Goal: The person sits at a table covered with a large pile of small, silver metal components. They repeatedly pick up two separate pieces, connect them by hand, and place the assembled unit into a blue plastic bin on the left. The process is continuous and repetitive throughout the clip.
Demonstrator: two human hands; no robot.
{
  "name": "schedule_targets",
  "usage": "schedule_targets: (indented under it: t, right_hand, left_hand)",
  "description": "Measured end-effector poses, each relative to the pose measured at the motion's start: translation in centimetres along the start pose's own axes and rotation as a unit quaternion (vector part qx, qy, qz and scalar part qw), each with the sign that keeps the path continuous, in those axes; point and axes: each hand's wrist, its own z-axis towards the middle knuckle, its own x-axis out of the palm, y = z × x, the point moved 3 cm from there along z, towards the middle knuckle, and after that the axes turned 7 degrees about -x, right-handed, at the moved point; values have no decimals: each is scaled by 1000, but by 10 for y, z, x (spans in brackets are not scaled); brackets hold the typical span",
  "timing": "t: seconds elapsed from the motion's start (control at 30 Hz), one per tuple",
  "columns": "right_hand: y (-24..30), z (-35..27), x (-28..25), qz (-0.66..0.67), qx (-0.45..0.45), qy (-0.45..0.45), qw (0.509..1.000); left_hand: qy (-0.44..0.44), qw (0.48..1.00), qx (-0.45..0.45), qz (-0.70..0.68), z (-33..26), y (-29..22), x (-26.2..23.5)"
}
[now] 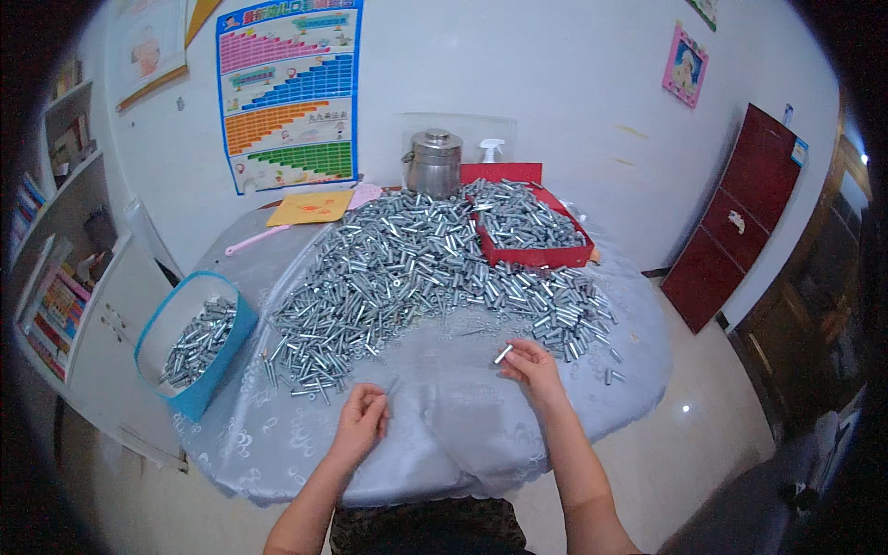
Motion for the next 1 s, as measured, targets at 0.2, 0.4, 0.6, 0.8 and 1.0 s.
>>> schedule_targets:
  t: [0.2, 0.4, 0.6, 0.8, 1.0]
  right_hand:
    - [-24, -12, 55, -17, 1, 83, 996]
    - [-35, -26, 88, -9, -4, 135, 991]
    - [-37, -29, 93, -23, -4, 144, 989]
    - [-35, -45, 116, -3, -3, 194, 981]
    - [-62, -44, 119, -107, -2, 200, 974]
  left_hand:
    - [42, 999, 8, 8, 0, -1, 17]
    - [33, 999, 2, 13, -3, -2, 16]
    - [40, 999, 1, -9, 2, 10, 7]
    - [43, 997, -43, -50, 1, 12, 13]
    - [42, 995, -39, -76, -1, 12, 11]
